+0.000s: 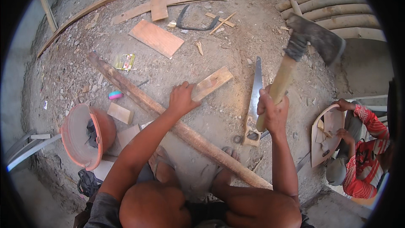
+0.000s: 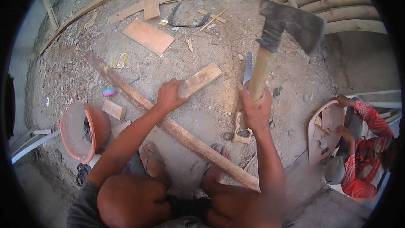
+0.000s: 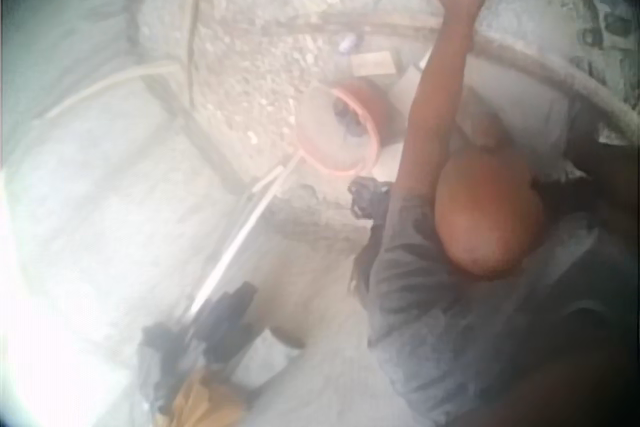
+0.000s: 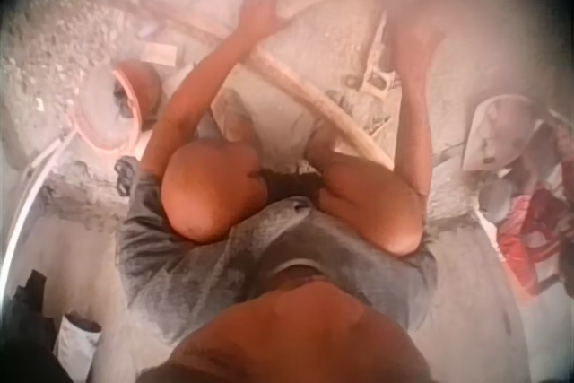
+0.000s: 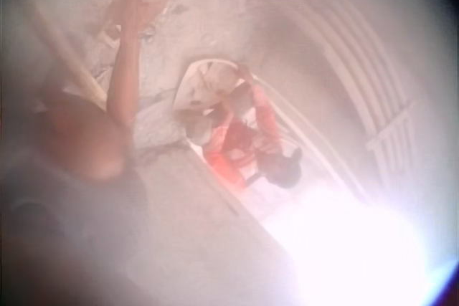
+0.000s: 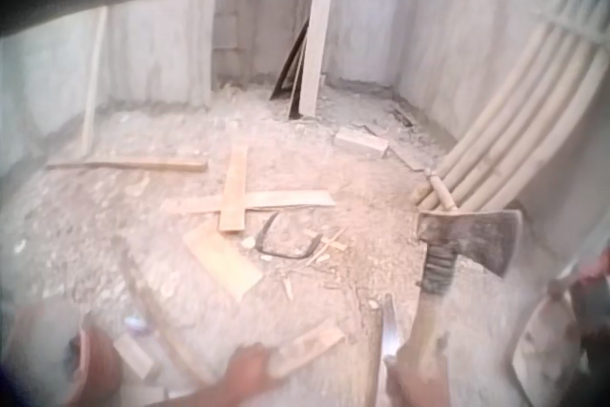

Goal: The person uses a hand saw to cut a wood block and then uses an axe to trim a long curved piece of timber. They measure a piece of wood with a tape measure while a second person sits nearby.

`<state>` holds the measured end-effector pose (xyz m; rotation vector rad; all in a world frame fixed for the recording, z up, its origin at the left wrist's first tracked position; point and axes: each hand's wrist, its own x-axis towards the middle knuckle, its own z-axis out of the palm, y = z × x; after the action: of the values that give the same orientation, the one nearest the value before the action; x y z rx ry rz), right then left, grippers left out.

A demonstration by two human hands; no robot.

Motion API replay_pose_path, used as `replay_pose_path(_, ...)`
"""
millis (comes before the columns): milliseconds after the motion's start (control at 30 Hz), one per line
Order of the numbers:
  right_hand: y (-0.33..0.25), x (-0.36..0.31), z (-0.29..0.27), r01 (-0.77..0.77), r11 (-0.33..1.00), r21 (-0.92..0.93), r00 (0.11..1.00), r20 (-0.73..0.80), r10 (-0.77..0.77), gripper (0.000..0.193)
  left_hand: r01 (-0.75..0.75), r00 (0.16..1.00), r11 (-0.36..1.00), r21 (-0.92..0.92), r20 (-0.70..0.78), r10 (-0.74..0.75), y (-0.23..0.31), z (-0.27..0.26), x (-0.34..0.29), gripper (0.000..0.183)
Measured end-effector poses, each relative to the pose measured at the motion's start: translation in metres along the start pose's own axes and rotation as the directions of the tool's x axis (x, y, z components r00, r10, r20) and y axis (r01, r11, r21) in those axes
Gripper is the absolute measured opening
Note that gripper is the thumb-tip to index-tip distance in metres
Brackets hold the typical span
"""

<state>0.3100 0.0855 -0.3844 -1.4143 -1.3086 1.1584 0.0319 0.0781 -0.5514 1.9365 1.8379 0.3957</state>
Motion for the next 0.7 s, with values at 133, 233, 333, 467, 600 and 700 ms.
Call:
replay_pose_path(133, -0.023, 0.003, 0.015, 0.542, 0.665, 0.514, 0.831, -0.208, -0.516, 0.011, 0.022, 0.999, 1.0, 0.01, 0.03, -0.022, -0.006, 0.0, -0.002, 0.068)
replay_pose_path(233, 0.103, -0.034, 0.019, 0.192, 0.977, 0.091, 0.981, -0.033, -0.19, 0.012, -0.009, 1.0, 1.0, -0.025, 0.025, 0.01, 0.011, 0.008, 0.008, 0.068)
replay_pose_path(333, 0.168, -0.04, 0.02, -0.256, 0.713, -0.653, 0.892, 0.124, 0.434, 0.025, 0.001, 1.0, 1.0, -0.026, 0.002, -0.001, 0.009, 0.013, 0.008, 0.068)
replay_pose_path(467, 0.066, -0.01, 0.019, -0.287, 0.893, -0.345, 0.92, 0.161, 0.358, 0.021, 0.051, 0.997, 0.999, -0.013, 0.057, -0.05, -0.004, 0.004, 0.002, 0.068)
replay_pose_path(600, -0.033, 0.002, 0.016, 0.302, 0.905, 0.3, 0.953, -0.095, -0.287, 0.011, 0.02, 1.0, 1.0, -0.015, -0.019, -0.02, -0.003, 0.006, 0.0, 0.065)
replay_pose_path(700, -0.007, -0.004, 0.034, 0.534, 0.669, 0.517, 0.838, -0.218, -0.5, 0.009, 0.035, 0.999, 0.999, 0.001, -0.003, -0.035, -0.005, 0.002, -0.002, 0.066)
